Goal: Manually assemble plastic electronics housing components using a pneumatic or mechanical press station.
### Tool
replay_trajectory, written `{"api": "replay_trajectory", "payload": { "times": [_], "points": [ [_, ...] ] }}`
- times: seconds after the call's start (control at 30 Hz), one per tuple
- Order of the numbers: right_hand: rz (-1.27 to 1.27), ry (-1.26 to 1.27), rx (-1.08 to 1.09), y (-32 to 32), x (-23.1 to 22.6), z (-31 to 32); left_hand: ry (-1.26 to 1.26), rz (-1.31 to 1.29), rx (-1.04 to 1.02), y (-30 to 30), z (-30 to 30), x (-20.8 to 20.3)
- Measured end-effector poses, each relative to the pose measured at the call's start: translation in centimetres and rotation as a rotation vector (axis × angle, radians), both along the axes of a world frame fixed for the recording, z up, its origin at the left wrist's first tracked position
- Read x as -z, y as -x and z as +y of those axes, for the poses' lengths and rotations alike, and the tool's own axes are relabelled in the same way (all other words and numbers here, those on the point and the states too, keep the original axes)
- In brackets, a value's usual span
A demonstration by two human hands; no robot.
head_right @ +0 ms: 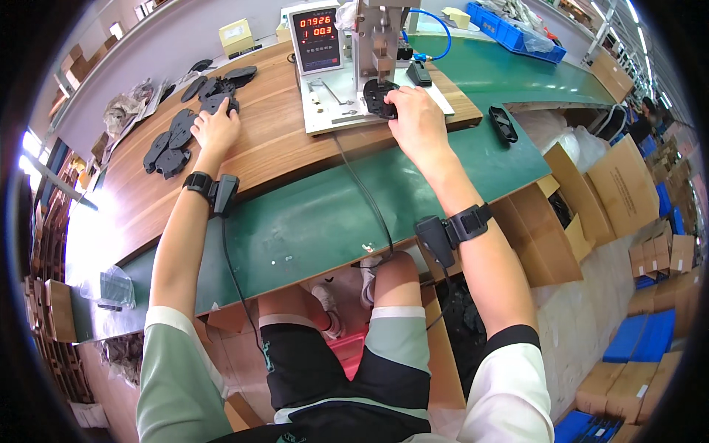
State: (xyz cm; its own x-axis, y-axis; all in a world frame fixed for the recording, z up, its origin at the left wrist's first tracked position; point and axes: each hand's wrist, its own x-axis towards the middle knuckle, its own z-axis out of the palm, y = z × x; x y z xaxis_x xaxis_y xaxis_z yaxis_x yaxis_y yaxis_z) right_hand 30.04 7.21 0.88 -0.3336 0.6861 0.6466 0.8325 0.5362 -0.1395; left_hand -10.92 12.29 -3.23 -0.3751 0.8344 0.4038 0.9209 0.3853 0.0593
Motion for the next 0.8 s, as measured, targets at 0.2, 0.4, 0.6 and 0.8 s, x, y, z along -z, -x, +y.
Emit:
{"api": "replay_trajectory", "payload": {
  "times": [0.2, 0.4, 0.6, 0.8],
  "points": [
    [0.011, -0.023, -0.016, -0.5, 0.2, 0.3, 0.018, -0.105, -0.035, -0.3, -1.5, -0.7],
    [0.018, -0.006, -0.017, 0.0, 0.1, 0.1, -0.278, -0.139, 0.062, 0.2, -5.3, 1.7],
    [0.062, 0.014, -0.051, -0.4, 0.2, 0.3, -0.459, -0.145, 0.055, 0.8, -6.1, 1.4],
    [0.066, 0.043, -0.045, -0.3, -0.2, -0.1, -0.594, -0.224, 0.071, 0.5, -6.5, 1.1]
  ]
}}
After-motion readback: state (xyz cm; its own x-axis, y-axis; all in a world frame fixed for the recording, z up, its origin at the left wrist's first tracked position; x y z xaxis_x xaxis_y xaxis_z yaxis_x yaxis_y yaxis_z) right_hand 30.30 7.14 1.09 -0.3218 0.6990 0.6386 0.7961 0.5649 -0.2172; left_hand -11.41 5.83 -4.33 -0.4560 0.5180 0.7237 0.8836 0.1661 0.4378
